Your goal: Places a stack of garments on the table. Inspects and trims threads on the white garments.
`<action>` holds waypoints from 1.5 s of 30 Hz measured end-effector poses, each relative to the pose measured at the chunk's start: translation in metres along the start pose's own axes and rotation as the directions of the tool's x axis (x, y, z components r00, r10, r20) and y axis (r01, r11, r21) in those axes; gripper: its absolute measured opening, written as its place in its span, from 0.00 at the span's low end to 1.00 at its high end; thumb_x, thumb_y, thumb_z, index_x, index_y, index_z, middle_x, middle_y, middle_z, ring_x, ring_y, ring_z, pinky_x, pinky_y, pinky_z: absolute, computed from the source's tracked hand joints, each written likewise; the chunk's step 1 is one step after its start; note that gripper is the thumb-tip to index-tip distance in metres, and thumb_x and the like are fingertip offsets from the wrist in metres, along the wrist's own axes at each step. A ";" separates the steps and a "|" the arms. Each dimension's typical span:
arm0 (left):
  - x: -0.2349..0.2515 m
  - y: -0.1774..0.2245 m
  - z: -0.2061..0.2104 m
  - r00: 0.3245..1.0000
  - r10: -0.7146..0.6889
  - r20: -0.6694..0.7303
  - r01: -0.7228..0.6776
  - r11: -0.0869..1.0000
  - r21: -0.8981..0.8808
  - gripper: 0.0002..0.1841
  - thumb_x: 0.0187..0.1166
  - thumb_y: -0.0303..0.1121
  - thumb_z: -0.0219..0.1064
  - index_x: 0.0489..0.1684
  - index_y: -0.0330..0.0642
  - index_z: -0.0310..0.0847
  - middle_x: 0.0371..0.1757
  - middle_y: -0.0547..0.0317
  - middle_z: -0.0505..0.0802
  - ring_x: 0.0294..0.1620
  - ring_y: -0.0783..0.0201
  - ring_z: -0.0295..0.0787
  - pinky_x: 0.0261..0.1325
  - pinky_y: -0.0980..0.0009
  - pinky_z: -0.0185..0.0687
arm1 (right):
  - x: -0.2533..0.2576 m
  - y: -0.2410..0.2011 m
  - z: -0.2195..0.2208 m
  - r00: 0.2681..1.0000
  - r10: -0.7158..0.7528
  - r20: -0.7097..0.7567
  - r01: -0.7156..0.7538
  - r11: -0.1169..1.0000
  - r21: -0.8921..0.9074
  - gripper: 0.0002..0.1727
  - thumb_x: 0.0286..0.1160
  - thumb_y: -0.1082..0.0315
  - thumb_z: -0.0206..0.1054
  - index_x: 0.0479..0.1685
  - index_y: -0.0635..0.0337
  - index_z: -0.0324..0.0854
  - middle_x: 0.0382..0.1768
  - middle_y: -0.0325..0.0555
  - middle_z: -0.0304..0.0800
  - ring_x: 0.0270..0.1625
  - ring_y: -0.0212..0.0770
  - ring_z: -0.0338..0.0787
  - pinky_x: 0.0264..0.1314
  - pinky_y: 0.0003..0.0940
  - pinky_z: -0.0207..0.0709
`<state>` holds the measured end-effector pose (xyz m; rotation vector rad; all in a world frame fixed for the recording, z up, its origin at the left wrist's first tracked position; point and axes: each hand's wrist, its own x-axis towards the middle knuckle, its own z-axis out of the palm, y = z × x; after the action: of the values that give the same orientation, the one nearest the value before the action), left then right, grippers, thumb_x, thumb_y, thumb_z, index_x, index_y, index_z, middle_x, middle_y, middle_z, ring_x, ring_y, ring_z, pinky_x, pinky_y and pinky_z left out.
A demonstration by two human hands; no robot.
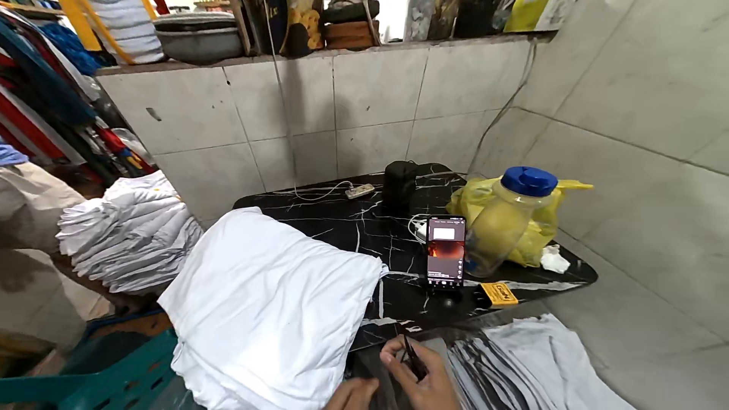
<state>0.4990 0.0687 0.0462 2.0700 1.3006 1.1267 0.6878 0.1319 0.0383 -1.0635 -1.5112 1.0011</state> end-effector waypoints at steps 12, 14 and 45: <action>-0.018 -0.043 -0.117 0.990 -0.063 0.123 0.006 0.909 0.418 0.18 0.76 0.52 0.72 0.65 0.77 0.89 0.78 0.48 0.83 0.80 0.39 0.72 0.74 0.38 0.65 | -0.008 -0.006 0.004 0.996 0.087 -0.022 -0.089 0.937 -0.339 0.14 0.83 0.62 0.66 0.45 0.65 0.90 0.34 0.48 0.94 0.35 0.40 0.93 0.40 0.42 0.88; -0.021 -0.042 -0.106 0.997 -0.026 0.070 -0.008 0.893 0.449 0.14 0.80 0.50 0.70 0.62 0.77 0.91 0.75 0.48 0.86 0.79 0.43 0.74 0.74 0.41 0.66 | -0.010 -0.016 0.030 0.953 0.259 0.160 -0.214 0.944 -0.251 0.20 0.86 0.56 0.63 0.49 0.66 0.89 0.39 0.50 0.95 0.42 0.44 0.95 0.52 0.47 0.88; 0.016 -0.040 -0.004 0.946 0.146 -0.290 -0.048 0.946 0.320 0.07 0.79 0.47 0.72 0.35 0.63 0.95 0.46 0.73 0.96 0.65 0.69 0.82 0.75 0.56 0.54 | -0.026 -0.011 0.051 0.978 0.207 -0.026 -0.202 0.970 0.134 0.05 0.78 0.77 0.65 0.40 0.71 0.86 0.27 0.36 0.85 0.27 0.18 0.78 0.33 0.16 0.73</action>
<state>0.4789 0.1012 0.0263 2.2669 1.6281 1.4161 0.6392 0.0995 0.0340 -1.1543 -1.3036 1.1984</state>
